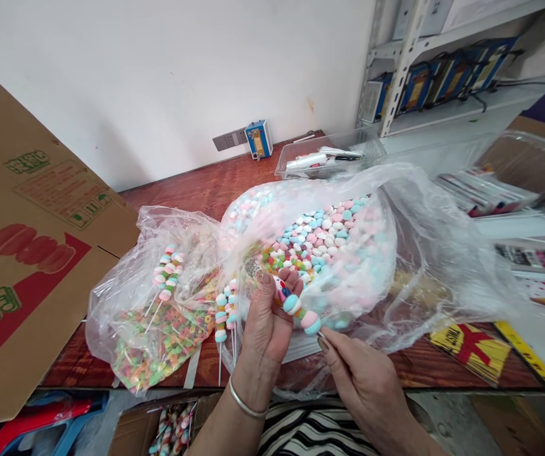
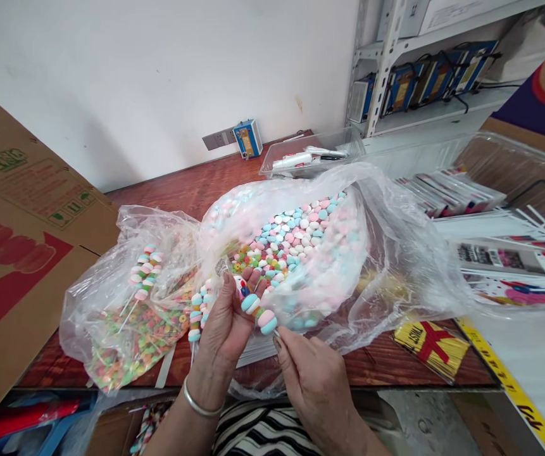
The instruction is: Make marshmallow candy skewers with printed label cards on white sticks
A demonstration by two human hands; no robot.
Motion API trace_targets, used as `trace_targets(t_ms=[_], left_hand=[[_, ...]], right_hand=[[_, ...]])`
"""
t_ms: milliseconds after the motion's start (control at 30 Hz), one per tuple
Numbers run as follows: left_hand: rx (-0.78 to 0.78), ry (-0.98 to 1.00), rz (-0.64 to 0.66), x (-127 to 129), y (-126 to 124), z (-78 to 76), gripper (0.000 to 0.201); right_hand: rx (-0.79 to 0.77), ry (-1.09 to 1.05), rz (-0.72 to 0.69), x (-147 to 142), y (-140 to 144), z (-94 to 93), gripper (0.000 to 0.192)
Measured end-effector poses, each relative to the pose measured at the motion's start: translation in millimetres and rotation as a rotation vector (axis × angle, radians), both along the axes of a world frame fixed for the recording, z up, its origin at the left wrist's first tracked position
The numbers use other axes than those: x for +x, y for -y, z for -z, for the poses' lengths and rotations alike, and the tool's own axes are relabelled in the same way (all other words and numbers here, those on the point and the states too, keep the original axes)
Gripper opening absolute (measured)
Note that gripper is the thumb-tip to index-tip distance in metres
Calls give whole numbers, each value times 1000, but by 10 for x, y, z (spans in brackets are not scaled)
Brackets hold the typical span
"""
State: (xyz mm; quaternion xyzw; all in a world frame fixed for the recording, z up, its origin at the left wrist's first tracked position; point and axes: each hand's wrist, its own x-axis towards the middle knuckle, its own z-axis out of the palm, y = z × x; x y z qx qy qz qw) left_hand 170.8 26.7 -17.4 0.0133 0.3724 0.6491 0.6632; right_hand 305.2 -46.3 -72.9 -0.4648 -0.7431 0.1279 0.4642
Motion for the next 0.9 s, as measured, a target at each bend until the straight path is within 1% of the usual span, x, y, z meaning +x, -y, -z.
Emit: trace_targets(t_ms=[67,133,200,267,400,433,500,567,600,667,700,733,800,900], left_hand=[[5,32,-7,-9,1,-10,18],[-9,63,-12,-13,0,-18,19],[-27,78,-12,-9,-1,-23,20],[-25,65,-8,4,2,-15,19],[28,-59,14,15,27,56,17],[56,-107,35,6,35,83,18],[126,-204,119,-30,45,135,24],[201,-245,213,-88,34,167,32],[240,-228,239,-123,19,172,38],[307,-132,233,-187,-25,160,49],[325,-74,213,-209,-49,145,51],[328,-24,194,-219,-69,129,51],[309,34,164,-190,-85,102,42],[276,40,151,-27,-27,105,24]], right_hand=[[-190,-145,-64,-15,9,-29,23],[-295,-228,-105,-25,21,-45,23],[-308,-235,-108,-28,32,-44,23],[-263,-185,-88,-27,37,-34,24],[-167,-96,-40,-18,32,-24,25],[-152,-90,-31,-14,29,-28,25],[-141,-93,-12,-4,23,-46,24],[-184,-133,-23,7,16,-74,23],[-225,-169,-43,12,14,-90,22],[-322,-245,-100,16,12,-115,21],[-364,-274,-122,13,11,-121,21],[-399,-293,-137,6,11,-123,21],[-453,-306,-149,-22,10,-115,23],[-500,-310,-150,-85,-5,-91,26]])
